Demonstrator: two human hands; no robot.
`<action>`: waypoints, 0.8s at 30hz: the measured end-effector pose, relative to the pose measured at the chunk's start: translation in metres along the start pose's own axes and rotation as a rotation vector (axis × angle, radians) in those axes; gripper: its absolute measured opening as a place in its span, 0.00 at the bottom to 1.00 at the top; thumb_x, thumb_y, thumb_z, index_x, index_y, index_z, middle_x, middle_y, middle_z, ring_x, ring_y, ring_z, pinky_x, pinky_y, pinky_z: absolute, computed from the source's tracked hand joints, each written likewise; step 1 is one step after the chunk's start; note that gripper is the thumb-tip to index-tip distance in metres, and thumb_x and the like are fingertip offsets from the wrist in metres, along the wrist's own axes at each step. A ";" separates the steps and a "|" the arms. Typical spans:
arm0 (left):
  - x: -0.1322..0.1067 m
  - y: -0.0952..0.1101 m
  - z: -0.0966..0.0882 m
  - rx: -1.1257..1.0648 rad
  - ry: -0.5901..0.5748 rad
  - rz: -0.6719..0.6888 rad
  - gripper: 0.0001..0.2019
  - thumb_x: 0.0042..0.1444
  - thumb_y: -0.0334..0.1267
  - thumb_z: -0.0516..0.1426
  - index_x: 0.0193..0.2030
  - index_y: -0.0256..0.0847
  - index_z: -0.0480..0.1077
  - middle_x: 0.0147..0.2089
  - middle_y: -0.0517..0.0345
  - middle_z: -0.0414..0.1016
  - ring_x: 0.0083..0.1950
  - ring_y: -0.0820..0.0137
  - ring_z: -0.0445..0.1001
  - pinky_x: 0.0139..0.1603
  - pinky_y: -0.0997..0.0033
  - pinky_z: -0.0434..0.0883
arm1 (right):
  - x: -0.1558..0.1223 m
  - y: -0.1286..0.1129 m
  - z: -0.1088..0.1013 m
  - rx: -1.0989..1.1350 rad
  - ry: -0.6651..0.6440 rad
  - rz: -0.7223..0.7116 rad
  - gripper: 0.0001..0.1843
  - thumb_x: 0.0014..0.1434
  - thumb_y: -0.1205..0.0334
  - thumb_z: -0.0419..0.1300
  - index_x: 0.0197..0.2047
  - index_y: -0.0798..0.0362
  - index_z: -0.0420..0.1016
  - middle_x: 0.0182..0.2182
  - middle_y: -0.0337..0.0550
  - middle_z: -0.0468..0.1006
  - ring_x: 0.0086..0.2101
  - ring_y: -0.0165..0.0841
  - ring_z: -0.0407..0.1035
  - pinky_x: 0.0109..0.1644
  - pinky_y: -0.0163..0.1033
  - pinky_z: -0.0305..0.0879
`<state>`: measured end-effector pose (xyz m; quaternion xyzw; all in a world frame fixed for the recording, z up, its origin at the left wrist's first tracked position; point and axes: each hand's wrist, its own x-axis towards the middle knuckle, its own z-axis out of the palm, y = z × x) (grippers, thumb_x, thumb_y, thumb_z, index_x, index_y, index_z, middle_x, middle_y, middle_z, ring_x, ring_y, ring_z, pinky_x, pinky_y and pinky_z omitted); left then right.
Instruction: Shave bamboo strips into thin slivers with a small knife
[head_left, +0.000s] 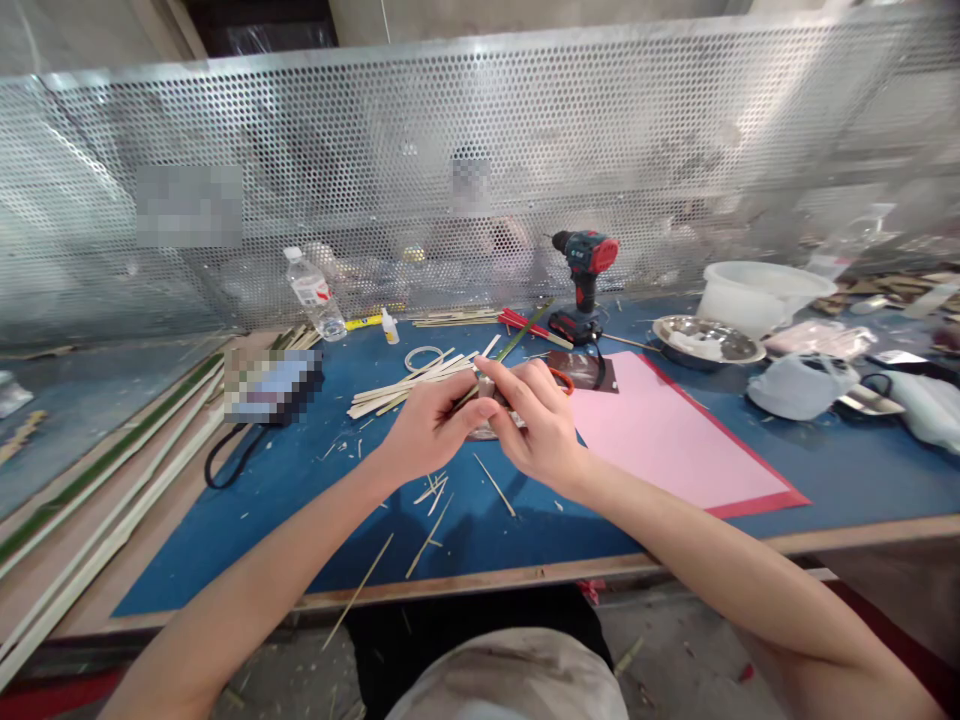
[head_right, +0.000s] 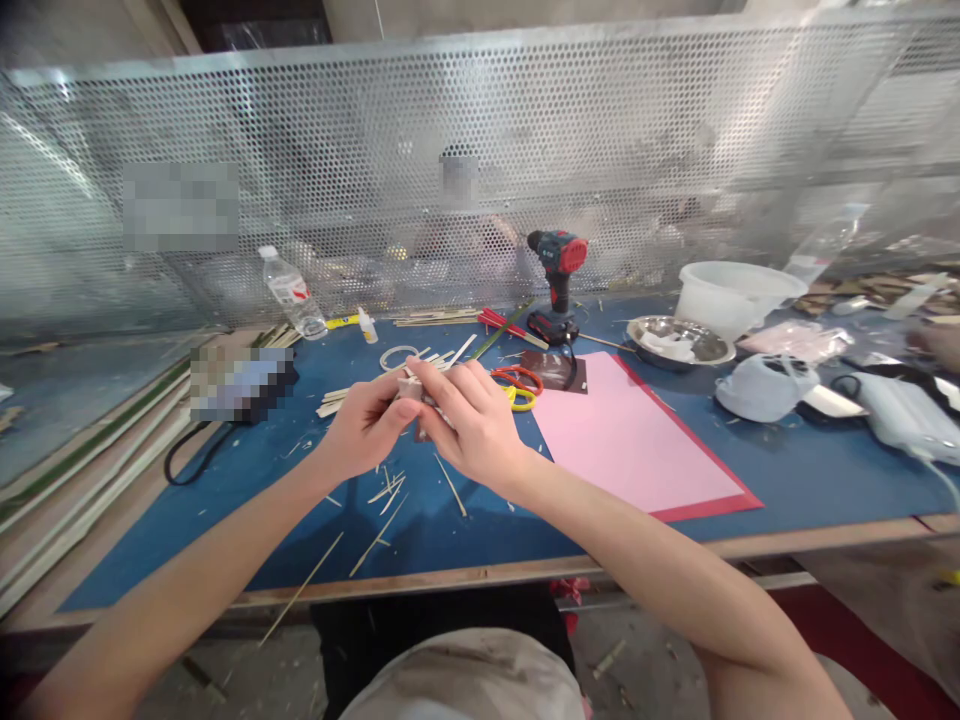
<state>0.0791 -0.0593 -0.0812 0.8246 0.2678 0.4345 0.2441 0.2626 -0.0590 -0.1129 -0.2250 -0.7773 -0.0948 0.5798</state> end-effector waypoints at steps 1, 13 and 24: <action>0.000 0.001 0.000 0.018 0.011 -0.014 0.25 0.70 0.60 0.53 0.31 0.40 0.65 0.25 0.62 0.67 0.26 0.74 0.65 0.27 0.72 0.63 | 0.000 0.000 0.000 -0.004 0.005 0.014 0.30 0.72 0.64 0.57 0.75 0.46 0.62 0.40 0.44 0.77 0.40 0.37 0.68 0.46 0.47 0.70; -0.006 -0.009 -0.001 -0.040 0.029 -0.005 0.19 0.75 0.51 0.50 0.39 0.40 0.70 0.27 0.62 0.66 0.27 0.75 0.63 0.28 0.73 0.61 | -0.002 0.001 -0.006 0.074 -0.021 -0.015 0.20 0.74 0.58 0.52 0.65 0.52 0.68 0.43 0.49 0.76 0.40 0.38 0.67 0.45 0.47 0.69; -0.009 -0.009 -0.009 0.297 0.110 -0.035 0.15 0.74 0.41 0.53 0.59 0.37 0.75 0.42 0.53 0.82 0.37 0.72 0.76 0.37 0.73 0.70 | -0.014 0.034 -0.004 0.116 -0.179 0.109 0.18 0.76 0.59 0.46 0.57 0.55 0.73 0.39 0.46 0.78 0.35 0.33 0.69 0.44 0.41 0.68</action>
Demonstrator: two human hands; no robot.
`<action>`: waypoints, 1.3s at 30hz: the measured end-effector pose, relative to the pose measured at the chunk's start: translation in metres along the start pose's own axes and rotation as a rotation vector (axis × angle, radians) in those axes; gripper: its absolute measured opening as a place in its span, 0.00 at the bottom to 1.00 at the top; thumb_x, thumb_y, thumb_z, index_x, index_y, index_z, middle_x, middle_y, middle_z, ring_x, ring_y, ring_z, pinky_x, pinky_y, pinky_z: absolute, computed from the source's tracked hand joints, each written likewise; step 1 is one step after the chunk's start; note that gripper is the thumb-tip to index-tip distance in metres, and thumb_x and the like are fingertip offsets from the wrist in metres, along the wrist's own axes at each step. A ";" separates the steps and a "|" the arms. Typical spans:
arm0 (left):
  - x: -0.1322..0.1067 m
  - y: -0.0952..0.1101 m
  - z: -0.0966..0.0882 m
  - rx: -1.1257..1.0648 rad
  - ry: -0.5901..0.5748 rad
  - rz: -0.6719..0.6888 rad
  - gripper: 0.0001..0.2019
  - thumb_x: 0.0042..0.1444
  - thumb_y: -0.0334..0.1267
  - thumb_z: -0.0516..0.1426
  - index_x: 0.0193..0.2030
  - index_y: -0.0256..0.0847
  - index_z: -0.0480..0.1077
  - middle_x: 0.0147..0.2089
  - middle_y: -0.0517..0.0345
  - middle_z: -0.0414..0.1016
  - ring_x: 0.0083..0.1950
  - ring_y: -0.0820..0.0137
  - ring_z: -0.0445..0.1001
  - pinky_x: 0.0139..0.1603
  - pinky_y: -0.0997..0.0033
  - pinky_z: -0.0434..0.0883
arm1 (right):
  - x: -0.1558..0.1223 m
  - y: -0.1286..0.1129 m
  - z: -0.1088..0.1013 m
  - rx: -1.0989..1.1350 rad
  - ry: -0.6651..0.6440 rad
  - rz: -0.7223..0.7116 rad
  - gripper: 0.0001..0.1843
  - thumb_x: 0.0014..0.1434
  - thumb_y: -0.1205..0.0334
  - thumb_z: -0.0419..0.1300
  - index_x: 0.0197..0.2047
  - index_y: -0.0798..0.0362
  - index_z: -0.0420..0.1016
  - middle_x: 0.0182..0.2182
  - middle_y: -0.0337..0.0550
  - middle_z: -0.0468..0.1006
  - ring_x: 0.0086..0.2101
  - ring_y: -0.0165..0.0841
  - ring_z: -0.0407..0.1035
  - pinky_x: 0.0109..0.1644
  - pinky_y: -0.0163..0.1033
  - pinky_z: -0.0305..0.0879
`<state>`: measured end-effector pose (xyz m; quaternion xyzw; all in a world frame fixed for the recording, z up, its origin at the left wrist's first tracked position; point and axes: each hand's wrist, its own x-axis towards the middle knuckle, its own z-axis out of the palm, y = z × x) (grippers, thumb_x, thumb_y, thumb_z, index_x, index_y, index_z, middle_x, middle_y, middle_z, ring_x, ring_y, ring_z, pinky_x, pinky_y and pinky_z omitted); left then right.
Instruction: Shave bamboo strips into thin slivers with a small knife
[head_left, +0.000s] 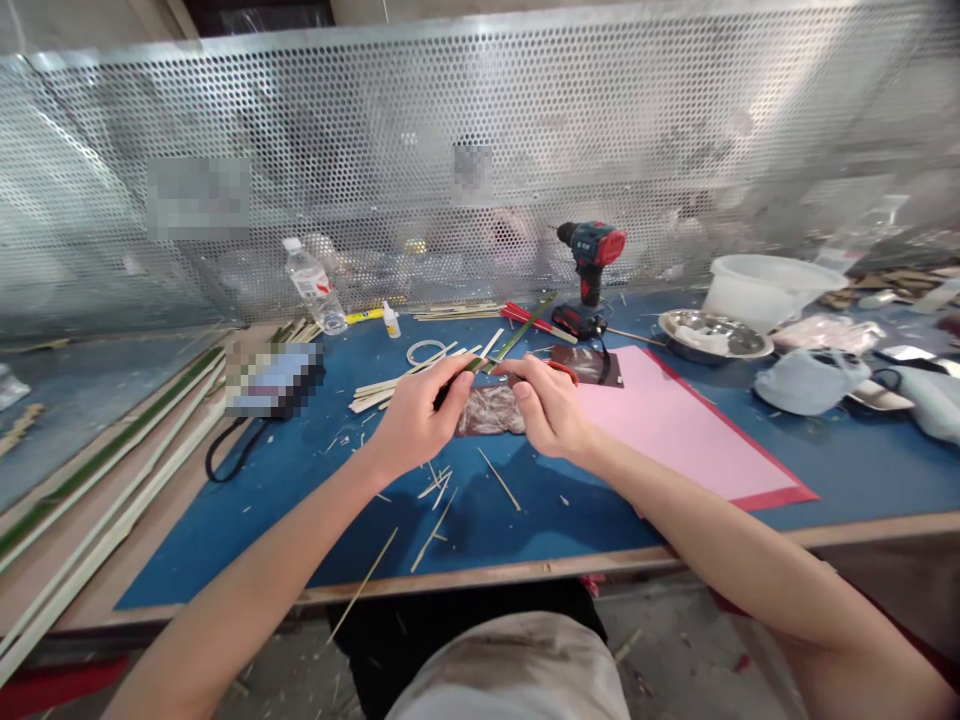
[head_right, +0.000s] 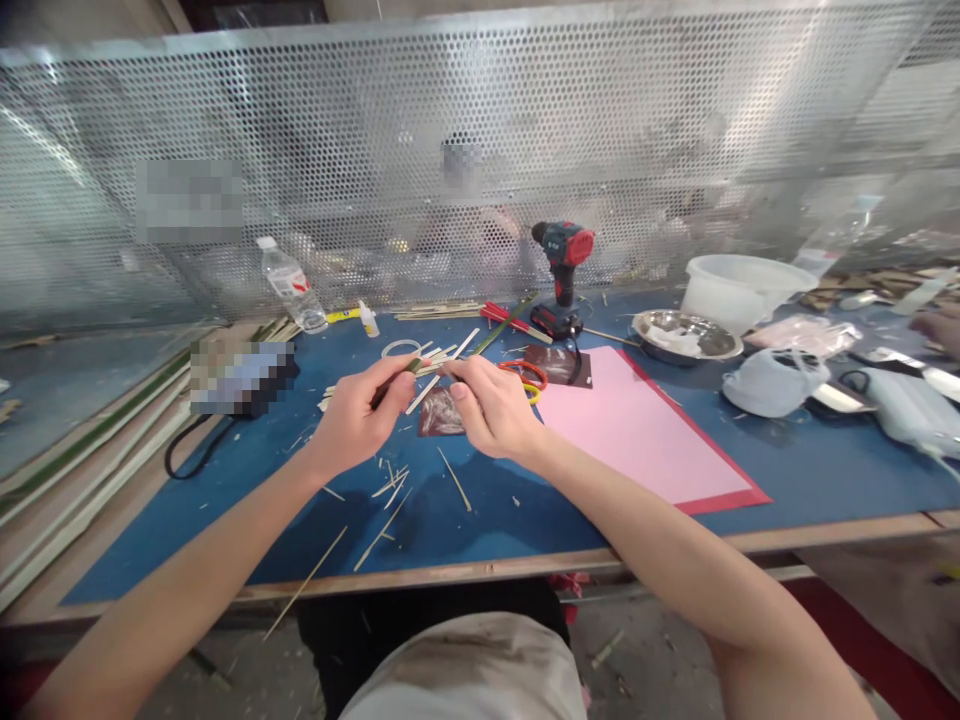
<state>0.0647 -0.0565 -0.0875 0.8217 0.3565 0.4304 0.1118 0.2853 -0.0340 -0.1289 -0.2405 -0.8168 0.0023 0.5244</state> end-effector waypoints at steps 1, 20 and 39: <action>0.000 -0.001 0.000 -0.015 -0.002 -0.023 0.15 0.74 0.41 0.53 0.59 0.37 0.74 0.41 0.54 0.82 0.36 0.72 0.75 0.36 0.73 0.69 | -0.001 0.000 0.001 0.006 -0.005 0.014 0.18 0.76 0.59 0.46 0.57 0.55 0.73 0.39 0.46 0.78 0.36 0.32 0.70 0.44 0.41 0.68; -0.005 -0.013 -0.005 -0.034 -0.247 -0.031 0.23 0.62 0.56 0.63 0.31 0.41 0.61 0.24 0.68 0.57 0.25 0.78 0.55 0.25 0.75 0.53 | 0.000 -0.002 0.002 -0.250 -0.069 -0.282 0.17 0.71 0.56 0.55 0.59 0.52 0.73 0.35 0.44 0.77 0.36 0.36 0.69 0.41 0.44 0.69; -0.007 -0.020 0.001 -0.074 -0.279 -0.022 0.22 0.65 0.55 0.62 0.31 0.42 0.60 0.24 0.69 0.59 0.24 0.78 0.57 0.26 0.74 0.55 | -0.001 0.001 0.002 -0.253 -0.088 -0.297 0.19 0.68 0.59 0.60 0.59 0.55 0.74 0.36 0.45 0.77 0.36 0.36 0.68 0.40 0.44 0.70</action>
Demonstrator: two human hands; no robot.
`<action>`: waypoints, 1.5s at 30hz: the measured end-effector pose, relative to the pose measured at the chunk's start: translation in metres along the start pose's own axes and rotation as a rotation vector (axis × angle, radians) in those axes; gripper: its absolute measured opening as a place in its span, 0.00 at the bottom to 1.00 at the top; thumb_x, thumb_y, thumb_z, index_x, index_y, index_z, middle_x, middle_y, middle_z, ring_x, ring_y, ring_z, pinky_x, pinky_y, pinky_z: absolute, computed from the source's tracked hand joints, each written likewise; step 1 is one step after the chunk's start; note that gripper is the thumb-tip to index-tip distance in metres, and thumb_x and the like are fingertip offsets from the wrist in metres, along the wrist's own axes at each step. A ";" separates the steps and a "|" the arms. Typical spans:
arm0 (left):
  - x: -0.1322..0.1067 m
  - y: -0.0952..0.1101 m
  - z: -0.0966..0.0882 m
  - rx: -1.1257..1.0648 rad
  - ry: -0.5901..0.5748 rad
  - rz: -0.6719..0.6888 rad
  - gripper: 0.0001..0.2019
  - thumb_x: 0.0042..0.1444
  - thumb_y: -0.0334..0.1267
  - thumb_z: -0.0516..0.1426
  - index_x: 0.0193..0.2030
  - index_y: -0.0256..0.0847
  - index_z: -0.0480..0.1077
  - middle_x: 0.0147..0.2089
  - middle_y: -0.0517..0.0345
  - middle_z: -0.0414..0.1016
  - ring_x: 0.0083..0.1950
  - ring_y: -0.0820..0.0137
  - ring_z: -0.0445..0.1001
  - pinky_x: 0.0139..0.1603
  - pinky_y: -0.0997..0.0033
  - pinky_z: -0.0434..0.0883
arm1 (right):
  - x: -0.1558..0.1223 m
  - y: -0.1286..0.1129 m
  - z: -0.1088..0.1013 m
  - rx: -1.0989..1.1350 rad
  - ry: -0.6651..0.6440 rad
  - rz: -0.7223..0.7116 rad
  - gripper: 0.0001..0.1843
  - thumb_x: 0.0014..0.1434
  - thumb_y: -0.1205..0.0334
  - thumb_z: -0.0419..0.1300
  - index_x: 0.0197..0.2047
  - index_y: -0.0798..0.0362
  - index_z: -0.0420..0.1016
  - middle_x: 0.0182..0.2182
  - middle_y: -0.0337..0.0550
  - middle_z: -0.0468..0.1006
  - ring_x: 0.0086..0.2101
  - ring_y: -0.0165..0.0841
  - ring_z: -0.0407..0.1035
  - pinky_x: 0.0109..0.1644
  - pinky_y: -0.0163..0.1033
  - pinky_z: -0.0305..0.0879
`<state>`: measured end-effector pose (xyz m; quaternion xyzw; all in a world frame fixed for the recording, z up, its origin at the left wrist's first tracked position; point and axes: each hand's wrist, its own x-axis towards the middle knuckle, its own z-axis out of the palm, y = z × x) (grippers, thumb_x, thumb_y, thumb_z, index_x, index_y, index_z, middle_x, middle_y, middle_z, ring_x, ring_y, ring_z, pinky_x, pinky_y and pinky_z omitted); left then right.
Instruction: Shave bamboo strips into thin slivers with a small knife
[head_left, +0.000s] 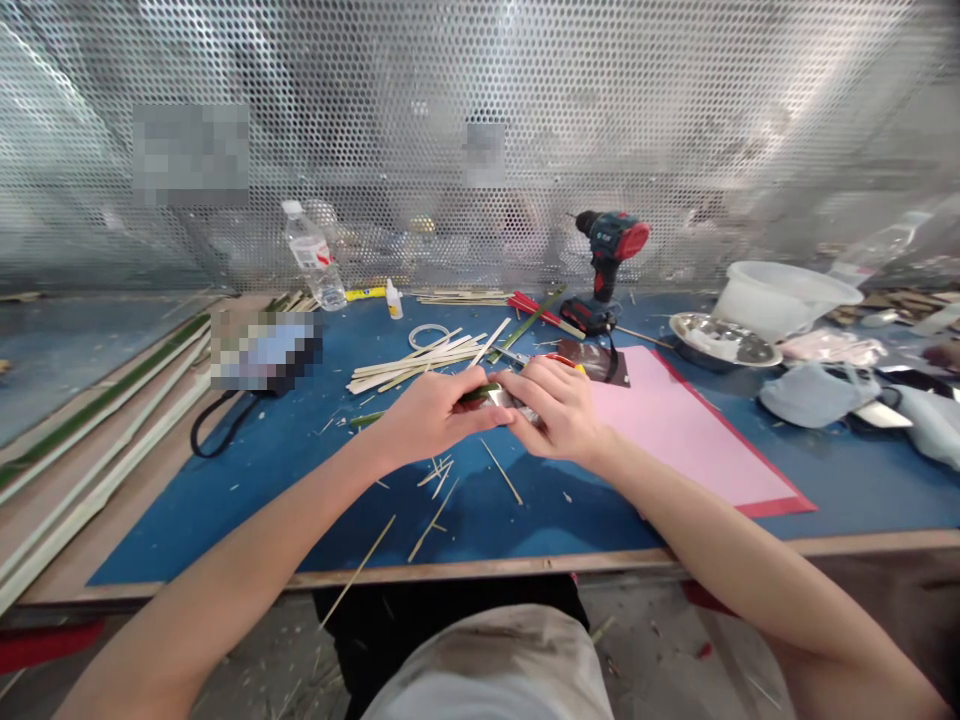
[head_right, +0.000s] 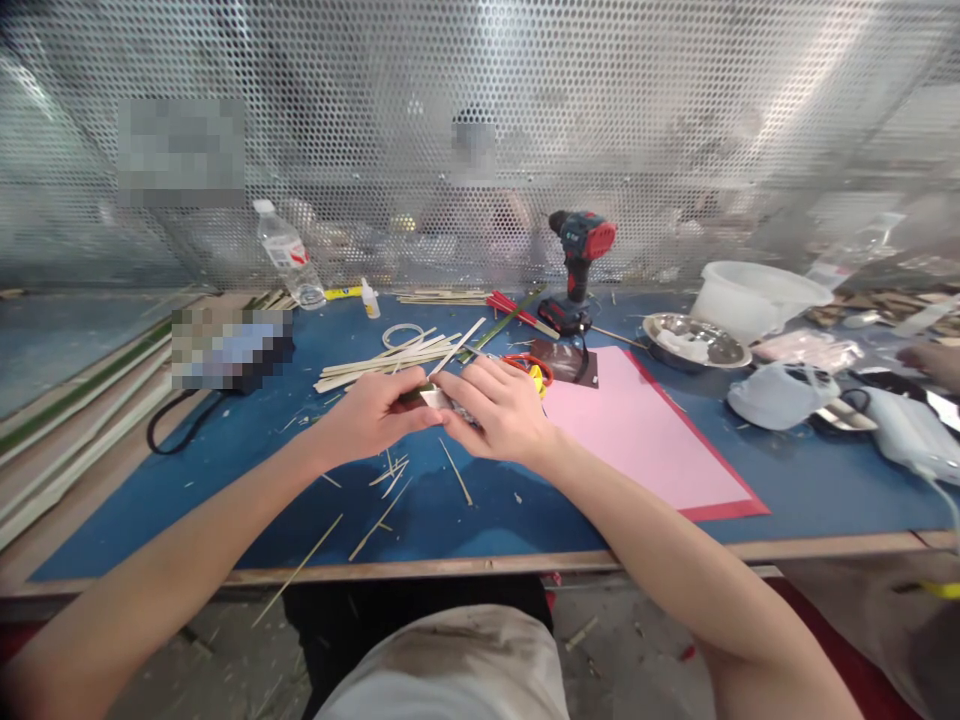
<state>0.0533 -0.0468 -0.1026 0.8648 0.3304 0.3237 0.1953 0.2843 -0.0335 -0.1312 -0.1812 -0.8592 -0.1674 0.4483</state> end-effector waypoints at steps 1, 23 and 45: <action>0.000 0.000 0.000 -0.003 -0.003 0.000 0.22 0.65 0.54 0.62 0.31 0.42 0.60 0.24 0.69 0.60 0.24 0.77 0.57 0.26 0.74 0.55 | 0.000 0.000 0.000 0.000 -0.006 -0.002 0.19 0.67 0.59 0.60 0.59 0.56 0.74 0.36 0.45 0.77 0.36 0.37 0.68 0.40 0.44 0.70; -0.001 -0.004 0.000 -0.089 -0.025 0.027 0.21 0.63 0.49 0.65 0.31 0.41 0.60 0.24 0.70 0.56 0.26 0.79 0.53 0.26 0.76 0.52 | -0.003 -0.001 0.000 0.053 -0.008 -0.004 0.21 0.69 0.58 0.57 0.63 0.53 0.72 0.39 0.46 0.79 0.37 0.37 0.70 0.42 0.45 0.72; -0.001 -0.013 -0.001 -0.049 -0.044 0.037 0.18 0.66 0.49 0.62 0.33 0.41 0.63 0.24 0.70 0.59 0.25 0.78 0.56 0.26 0.75 0.53 | -0.005 -0.001 0.003 0.030 -0.013 0.025 0.22 0.68 0.60 0.59 0.64 0.54 0.73 0.39 0.45 0.80 0.37 0.36 0.70 0.43 0.45 0.72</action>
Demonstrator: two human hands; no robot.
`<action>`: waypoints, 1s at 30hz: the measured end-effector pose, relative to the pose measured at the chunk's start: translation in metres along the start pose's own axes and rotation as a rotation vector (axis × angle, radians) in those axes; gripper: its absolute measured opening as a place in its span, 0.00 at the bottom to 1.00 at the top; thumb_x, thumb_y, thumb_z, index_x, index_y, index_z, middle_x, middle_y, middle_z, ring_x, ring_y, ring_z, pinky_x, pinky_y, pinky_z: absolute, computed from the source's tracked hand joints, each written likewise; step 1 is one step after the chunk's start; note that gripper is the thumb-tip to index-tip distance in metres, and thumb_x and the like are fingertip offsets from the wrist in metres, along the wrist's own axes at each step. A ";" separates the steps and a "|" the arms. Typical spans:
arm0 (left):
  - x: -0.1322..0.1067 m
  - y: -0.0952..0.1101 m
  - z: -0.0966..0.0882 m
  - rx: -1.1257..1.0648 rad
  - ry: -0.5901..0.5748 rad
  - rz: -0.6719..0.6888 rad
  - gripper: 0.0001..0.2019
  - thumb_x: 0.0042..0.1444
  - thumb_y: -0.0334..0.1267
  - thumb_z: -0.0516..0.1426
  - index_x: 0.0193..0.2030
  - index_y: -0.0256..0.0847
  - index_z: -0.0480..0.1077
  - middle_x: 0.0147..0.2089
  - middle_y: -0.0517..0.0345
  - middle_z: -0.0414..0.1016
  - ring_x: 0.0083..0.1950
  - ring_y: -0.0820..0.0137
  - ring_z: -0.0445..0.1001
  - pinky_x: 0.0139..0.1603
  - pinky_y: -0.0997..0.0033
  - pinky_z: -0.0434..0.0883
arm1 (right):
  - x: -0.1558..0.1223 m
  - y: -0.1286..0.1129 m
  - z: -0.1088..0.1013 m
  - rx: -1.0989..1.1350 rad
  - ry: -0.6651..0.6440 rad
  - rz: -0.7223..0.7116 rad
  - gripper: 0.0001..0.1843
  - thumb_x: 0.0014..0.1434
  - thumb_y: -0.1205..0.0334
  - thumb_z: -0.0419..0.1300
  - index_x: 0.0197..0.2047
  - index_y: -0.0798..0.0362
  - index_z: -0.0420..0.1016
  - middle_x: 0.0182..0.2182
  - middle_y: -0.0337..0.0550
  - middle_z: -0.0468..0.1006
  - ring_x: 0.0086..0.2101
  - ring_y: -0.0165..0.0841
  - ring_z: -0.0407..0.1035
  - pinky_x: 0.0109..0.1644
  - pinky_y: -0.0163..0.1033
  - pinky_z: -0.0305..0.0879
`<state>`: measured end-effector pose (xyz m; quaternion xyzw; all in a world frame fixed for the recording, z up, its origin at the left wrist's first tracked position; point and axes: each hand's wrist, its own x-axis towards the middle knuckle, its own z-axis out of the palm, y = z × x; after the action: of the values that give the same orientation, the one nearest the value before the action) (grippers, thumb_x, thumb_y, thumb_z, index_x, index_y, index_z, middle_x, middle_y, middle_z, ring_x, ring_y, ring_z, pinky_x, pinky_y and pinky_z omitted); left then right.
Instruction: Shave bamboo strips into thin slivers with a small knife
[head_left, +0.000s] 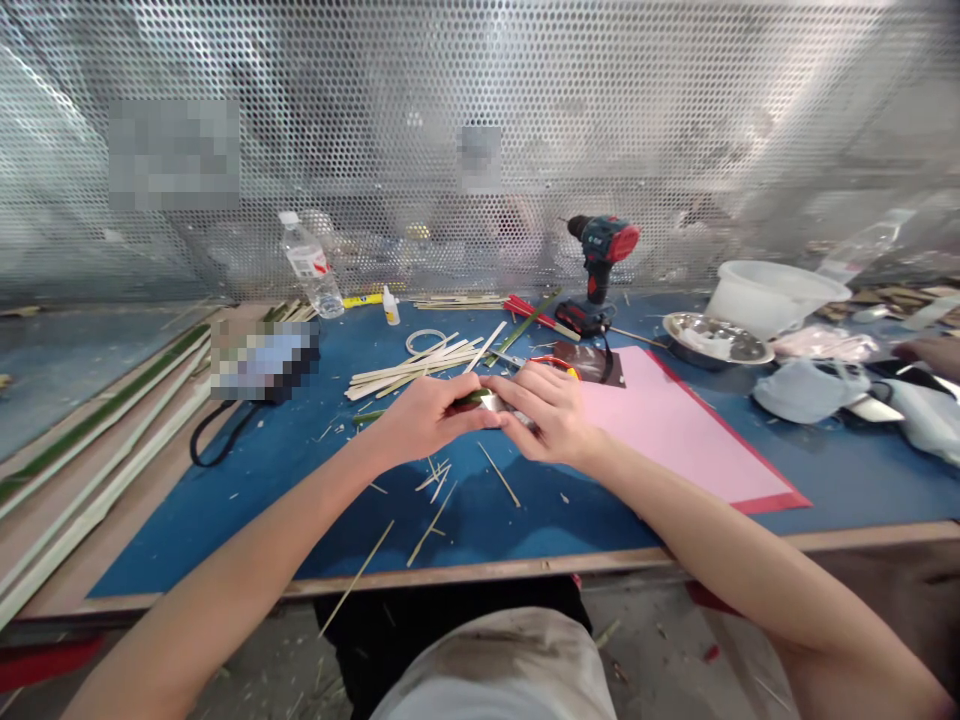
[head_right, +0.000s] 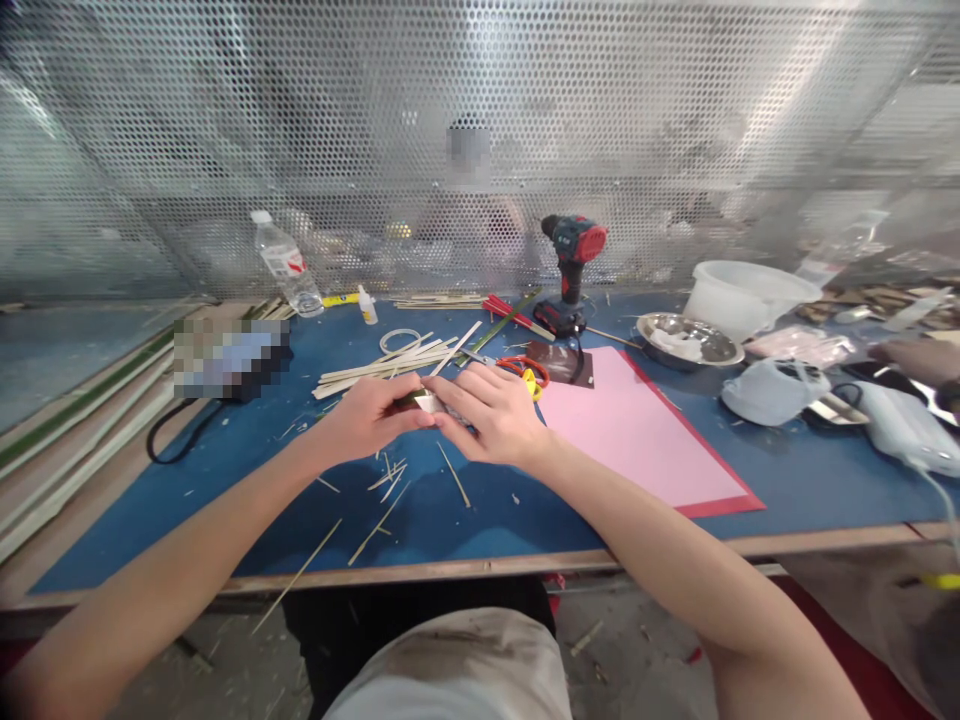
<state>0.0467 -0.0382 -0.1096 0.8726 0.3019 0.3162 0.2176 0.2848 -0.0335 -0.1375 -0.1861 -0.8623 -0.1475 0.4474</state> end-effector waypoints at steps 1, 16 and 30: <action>0.000 0.000 0.000 0.004 0.002 -0.008 0.18 0.66 0.49 0.62 0.33 0.41 0.63 0.24 0.69 0.60 0.26 0.78 0.57 0.27 0.75 0.54 | 0.000 0.000 0.000 -0.009 0.008 0.004 0.23 0.68 0.60 0.60 0.64 0.54 0.73 0.39 0.45 0.80 0.37 0.36 0.70 0.43 0.45 0.72; 0.001 0.003 0.001 0.053 0.034 0.028 0.21 0.69 0.51 0.58 0.29 0.40 0.61 0.22 0.69 0.58 0.23 0.78 0.55 0.25 0.75 0.52 | 0.004 -0.005 0.005 0.093 0.055 0.157 0.18 0.72 0.62 0.55 0.62 0.55 0.72 0.40 0.48 0.77 0.39 0.37 0.69 0.46 0.46 0.70; 0.000 0.001 0.010 0.298 0.161 0.083 0.13 0.72 0.45 0.54 0.37 0.41 0.66 0.25 0.66 0.67 0.24 0.76 0.62 0.28 0.74 0.58 | 0.005 -0.007 0.005 0.185 0.010 0.314 0.15 0.76 0.59 0.48 0.55 0.55 0.72 0.40 0.48 0.77 0.40 0.35 0.71 0.45 0.43 0.68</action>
<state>0.0538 -0.0410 -0.1161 0.8788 0.3254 0.3457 0.0478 0.2753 -0.0365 -0.1363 -0.2758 -0.8302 0.0032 0.4844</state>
